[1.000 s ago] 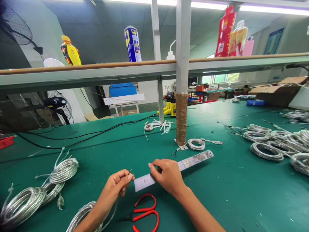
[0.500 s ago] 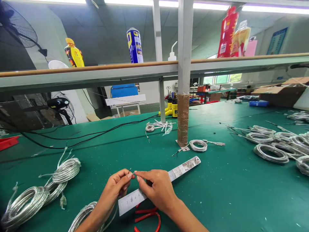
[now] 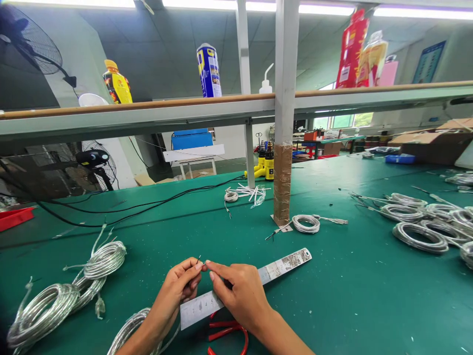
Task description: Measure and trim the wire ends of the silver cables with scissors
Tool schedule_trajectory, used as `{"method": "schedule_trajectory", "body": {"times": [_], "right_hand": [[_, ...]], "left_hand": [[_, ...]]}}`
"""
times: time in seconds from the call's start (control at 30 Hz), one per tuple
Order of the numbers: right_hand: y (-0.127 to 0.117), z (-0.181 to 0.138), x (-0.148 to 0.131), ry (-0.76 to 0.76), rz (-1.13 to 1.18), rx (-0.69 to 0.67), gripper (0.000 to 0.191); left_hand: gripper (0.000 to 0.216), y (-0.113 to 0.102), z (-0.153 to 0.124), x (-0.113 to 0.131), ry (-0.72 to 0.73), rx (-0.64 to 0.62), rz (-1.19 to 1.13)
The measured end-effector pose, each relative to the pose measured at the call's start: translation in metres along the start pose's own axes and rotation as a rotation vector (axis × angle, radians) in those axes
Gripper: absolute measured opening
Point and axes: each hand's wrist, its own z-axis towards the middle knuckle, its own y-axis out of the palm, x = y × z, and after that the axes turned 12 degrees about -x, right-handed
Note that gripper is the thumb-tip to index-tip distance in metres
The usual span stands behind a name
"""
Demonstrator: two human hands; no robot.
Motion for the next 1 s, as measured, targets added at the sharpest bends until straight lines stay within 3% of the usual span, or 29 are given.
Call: {"method": "schedule_trajectory", "body": {"times": [0.7, 1.0], "right_hand": [[-0.0023, 0.0001, 0.0018, -0.001, 0.035, -0.015, 0.028], [-0.0031, -0.0006, 0.0018, -0.021, 0.035, -0.008, 0.027]], "left_hand": [[0.028, 0.0032, 0.0000, 0.0026, 0.058, 0.047, 0.048], [0.028, 0.0010, -0.0001, -0.0021, 0.079, 0.105, 0.198]]}}
